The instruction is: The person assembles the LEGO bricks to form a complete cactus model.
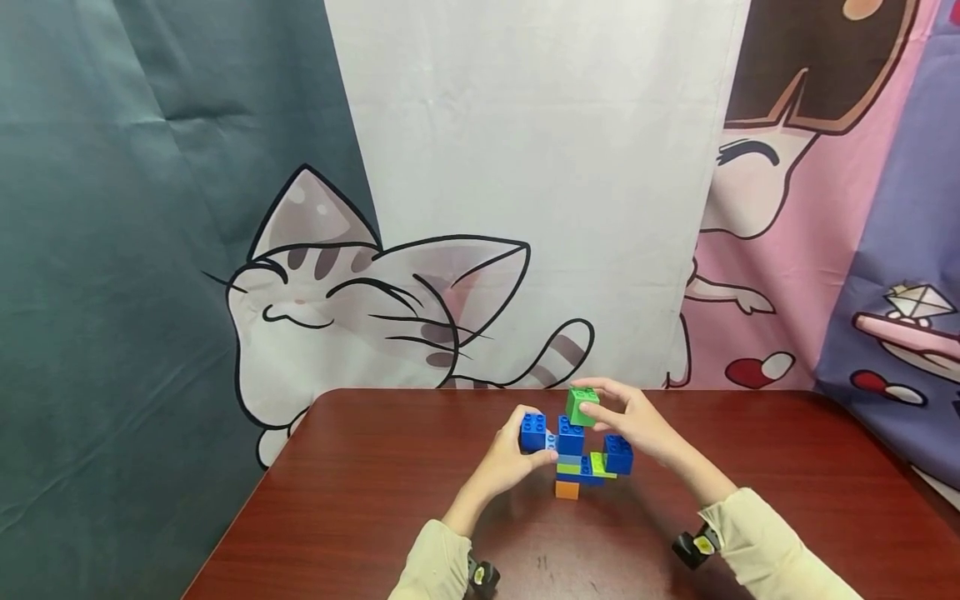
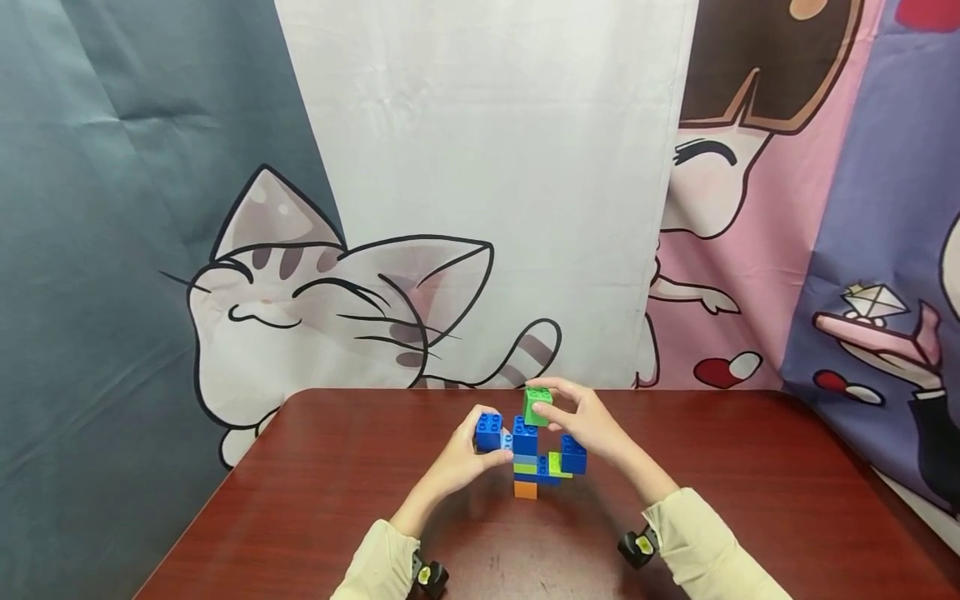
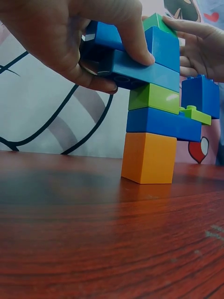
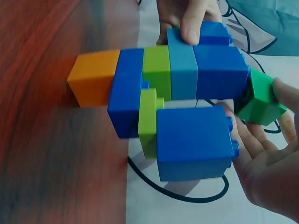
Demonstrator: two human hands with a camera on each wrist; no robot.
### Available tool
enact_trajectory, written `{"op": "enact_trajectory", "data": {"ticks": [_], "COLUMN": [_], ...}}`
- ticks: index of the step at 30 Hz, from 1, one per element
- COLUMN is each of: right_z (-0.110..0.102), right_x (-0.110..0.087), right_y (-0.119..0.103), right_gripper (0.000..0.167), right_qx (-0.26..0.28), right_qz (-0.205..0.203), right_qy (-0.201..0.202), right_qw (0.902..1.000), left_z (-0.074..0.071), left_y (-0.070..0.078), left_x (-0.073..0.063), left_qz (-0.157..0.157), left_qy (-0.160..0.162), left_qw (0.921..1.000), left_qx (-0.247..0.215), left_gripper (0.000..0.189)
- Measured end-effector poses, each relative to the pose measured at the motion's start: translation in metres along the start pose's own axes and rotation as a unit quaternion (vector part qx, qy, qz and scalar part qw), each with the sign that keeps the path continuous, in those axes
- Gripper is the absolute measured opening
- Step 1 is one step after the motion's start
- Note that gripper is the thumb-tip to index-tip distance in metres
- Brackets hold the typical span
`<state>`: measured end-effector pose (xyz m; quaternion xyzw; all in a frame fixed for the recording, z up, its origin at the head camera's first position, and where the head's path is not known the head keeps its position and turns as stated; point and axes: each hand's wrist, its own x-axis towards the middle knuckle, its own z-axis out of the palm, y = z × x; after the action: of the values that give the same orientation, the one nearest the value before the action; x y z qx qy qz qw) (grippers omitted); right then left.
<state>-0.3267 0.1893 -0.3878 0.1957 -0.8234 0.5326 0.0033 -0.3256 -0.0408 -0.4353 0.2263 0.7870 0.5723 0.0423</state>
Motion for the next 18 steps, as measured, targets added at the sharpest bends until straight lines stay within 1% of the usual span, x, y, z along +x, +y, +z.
{"op": "enact_trajectory", "data": {"ticks": [5,10,14,18], "right_z": [0.006,0.011,0.011,0.013], "right_x": [-0.002,-0.003,-0.004,-0.003], "right_y": [-0.001,0.0,-0.002,-0.005], "right_gripper": [0.043,0.043,0.042,0.039], "right_qx": [-0.011,-0.015,-0.012,-0.014], "right_qz": [0.008,0.014,0.01,-0.009], "right_qy": [0.023,0.037,0.029,0.014], "right_qw": [0.9996,0.9991,0.9994,0.9998], "left_z": [0.0,0.002,0.001,-0.001], "left_y": [-0.002,-0.006,-0.004,-0.002], "left_x": [0.001,0.0,0.001,0.001], "left_qz": [0.008,0.015,0.017,0.019], "left_qy": [0.002,-0.002,-0.003,-0.002], "left_qw": [1.0,0.9999,0.9998,0.9998], "left_qx": [0.003,0.001,-0.003,-0.002], "left_gripper": [0.05,0.05,0.049,0.049]}}
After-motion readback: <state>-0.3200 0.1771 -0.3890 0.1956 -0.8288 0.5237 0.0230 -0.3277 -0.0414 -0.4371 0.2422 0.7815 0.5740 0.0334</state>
